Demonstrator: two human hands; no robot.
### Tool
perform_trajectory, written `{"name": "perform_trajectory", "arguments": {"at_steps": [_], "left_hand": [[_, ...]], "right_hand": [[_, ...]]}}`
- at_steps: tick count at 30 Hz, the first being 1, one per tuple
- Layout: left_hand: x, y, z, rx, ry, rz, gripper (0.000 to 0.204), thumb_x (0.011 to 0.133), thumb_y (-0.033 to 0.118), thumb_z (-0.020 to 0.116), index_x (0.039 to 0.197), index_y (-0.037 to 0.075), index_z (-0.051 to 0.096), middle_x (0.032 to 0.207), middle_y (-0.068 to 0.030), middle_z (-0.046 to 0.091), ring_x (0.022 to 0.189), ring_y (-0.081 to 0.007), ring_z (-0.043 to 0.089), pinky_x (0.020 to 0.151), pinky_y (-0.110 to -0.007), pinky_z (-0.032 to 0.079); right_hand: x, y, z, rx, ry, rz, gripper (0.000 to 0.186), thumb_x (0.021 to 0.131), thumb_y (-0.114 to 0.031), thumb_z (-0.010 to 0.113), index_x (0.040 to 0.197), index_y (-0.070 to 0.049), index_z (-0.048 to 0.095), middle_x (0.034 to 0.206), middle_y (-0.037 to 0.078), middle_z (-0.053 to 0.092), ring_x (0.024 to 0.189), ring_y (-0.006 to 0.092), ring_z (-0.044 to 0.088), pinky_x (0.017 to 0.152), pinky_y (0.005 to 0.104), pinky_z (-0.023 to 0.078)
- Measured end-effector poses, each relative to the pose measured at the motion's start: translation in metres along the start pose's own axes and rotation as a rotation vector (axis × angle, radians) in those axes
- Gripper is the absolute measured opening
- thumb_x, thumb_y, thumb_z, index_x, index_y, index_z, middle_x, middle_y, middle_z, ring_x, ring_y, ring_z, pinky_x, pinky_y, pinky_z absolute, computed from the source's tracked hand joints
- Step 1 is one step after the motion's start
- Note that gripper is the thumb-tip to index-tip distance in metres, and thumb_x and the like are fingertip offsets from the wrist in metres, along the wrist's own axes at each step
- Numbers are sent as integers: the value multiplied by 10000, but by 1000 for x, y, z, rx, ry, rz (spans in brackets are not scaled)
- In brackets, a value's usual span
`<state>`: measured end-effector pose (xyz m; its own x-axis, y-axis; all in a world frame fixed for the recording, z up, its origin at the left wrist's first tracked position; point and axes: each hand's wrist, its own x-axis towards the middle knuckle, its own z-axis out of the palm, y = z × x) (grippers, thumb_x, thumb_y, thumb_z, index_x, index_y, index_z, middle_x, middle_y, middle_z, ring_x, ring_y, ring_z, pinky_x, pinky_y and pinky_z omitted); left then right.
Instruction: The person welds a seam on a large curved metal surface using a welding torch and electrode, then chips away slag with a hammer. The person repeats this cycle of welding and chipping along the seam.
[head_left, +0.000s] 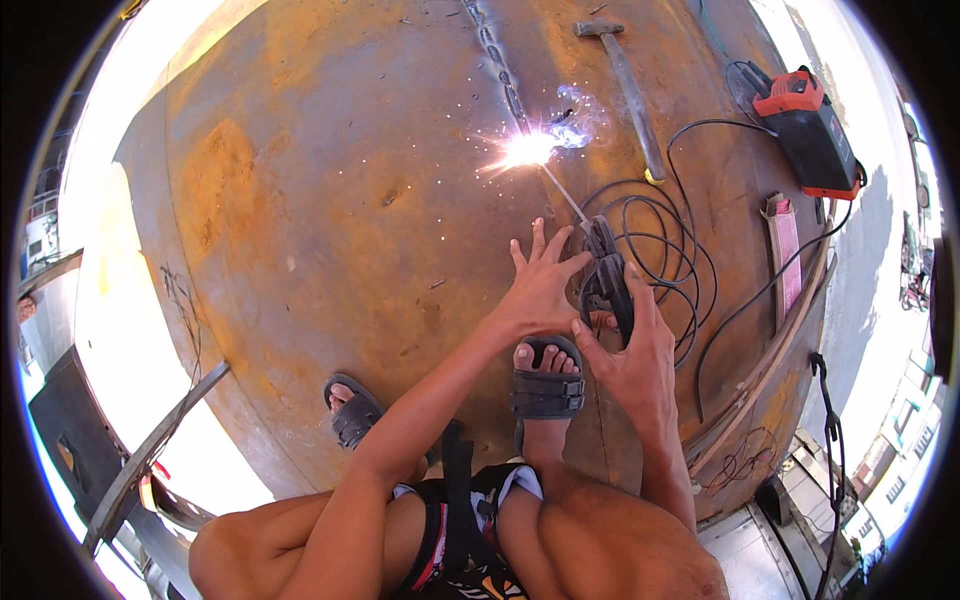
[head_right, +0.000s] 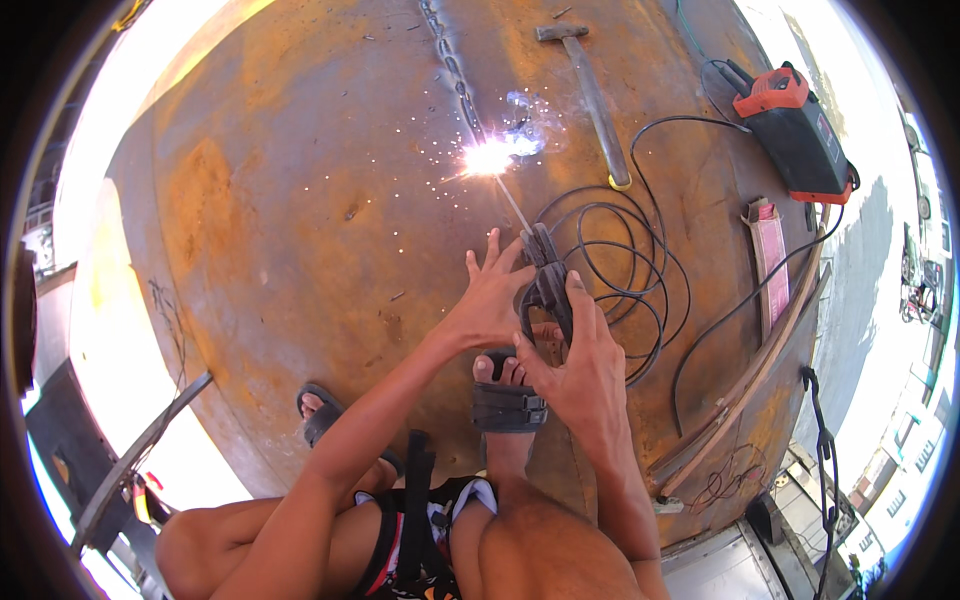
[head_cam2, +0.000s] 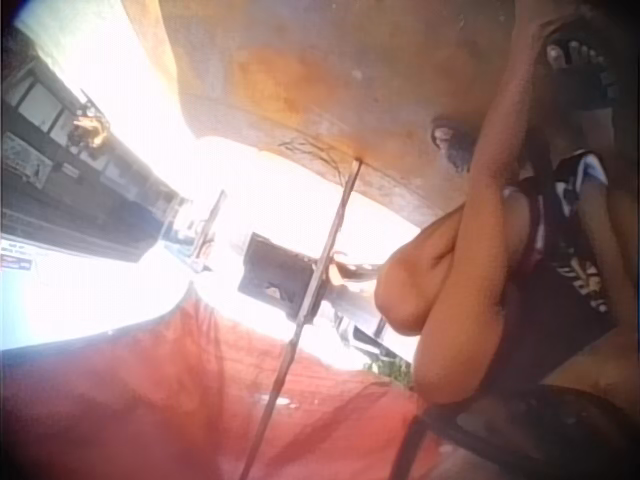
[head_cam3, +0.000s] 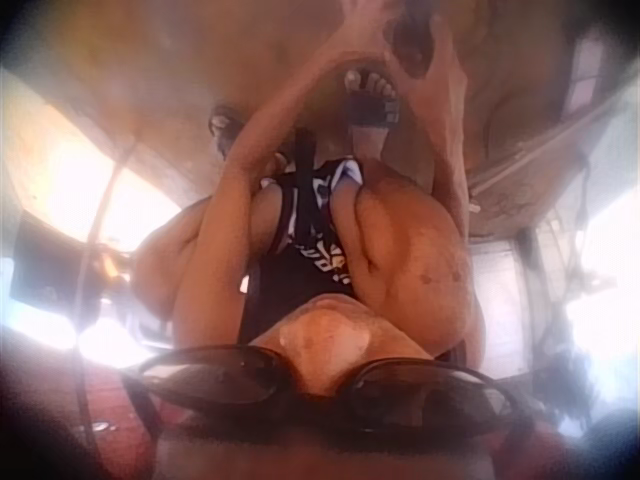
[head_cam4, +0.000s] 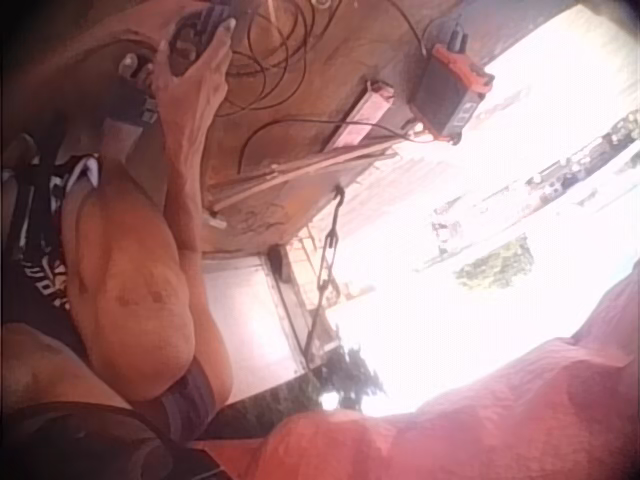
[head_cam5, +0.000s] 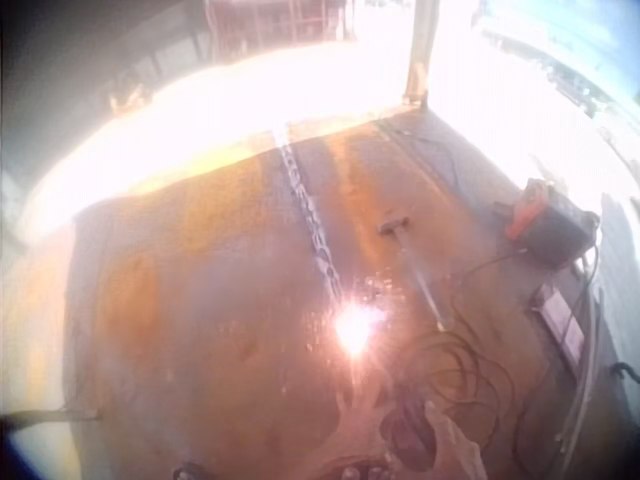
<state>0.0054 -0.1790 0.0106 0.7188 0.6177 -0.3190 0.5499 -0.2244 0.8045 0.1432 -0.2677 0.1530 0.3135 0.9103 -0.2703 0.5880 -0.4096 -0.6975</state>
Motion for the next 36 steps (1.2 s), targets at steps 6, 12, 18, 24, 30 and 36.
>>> {"name": "perform_trajectory", "arguments": {"at_steps": [6, 12, 18, 24, 30, 36], "left_hand": [[0, 4, -2, -7, -5, -8, 1039, 599, 532, 925, 1494, 80, 653, 1722, -290, 297, 1634, -601, 21, 1193, -879, 22], [0, 2, -2, 26, -14, -15, 1080, 596, 578, 932, 1507, 73, 644, 1721, -291, 301, 1638, -590, 21, 1194, -879, 35], [0, 8, -5, 1, -17, -20, 1063, 595, 528, 940, 1505, 63, 645, 1716, -292, 309, 1642, -580, 18, 1193, -881, 51], [0, 5, -3, 7, -10, -16, 1046, 597, 511, 944, 1496, 65, 650, 1716, -295, 306, 1640, -584, 17, 1194, -880, 53], [0, 2, 0, 11, 6, -12, 1035, 596, 526, 943, 1488, 84, 659, 1718, -286, 308, 1642, -581, 21, 1193, -883, 49], [0, 5, -1, 9, 7, -13, 1042, 587, 546, 939, 1484, 93, 662, 1716, -278, 312, 1634, -596, 55, 1183, -894, 49]], "right_hand": [[0, 3, 0, -10, -4, 7, 850, 893, -273, 854, 1559, 79, 460, 1299, 294, 690, 1108, 418, 758, 948, 489, 604], [0, 2, 0, 8, -10, 6, 858, 892, -283, 857, 1561, 78, 459, 1298, 293, 690, 1097, 410, 763, 943, 486, 603], [-1, 3, 0, -12, -2, -3, 860, 889, -279, 857, 1564, 74, 458, 1285, 289, 693, 1091, 411, 763, 945, 490, 598], [-1, 0, -1, 12, -12, 19, 860, 888, -279, 858, 1563, 74, 458, 1282, 293, 691, 1096, 423, 757, 943, 494, 597], [-1, -1, -2, -2, -15, 20, 855, 886, -278, 861, 1556, 76, 465, 1293, 306, 684, 1103, 438, 751, 949, 500, 595], [-2, 5, -1, -64, 9, -38, 832, 911, -275, 874, 1558, 53, 467, 1276, 283, 709, 1123, 385, 758, 988, 455, 575]]}}
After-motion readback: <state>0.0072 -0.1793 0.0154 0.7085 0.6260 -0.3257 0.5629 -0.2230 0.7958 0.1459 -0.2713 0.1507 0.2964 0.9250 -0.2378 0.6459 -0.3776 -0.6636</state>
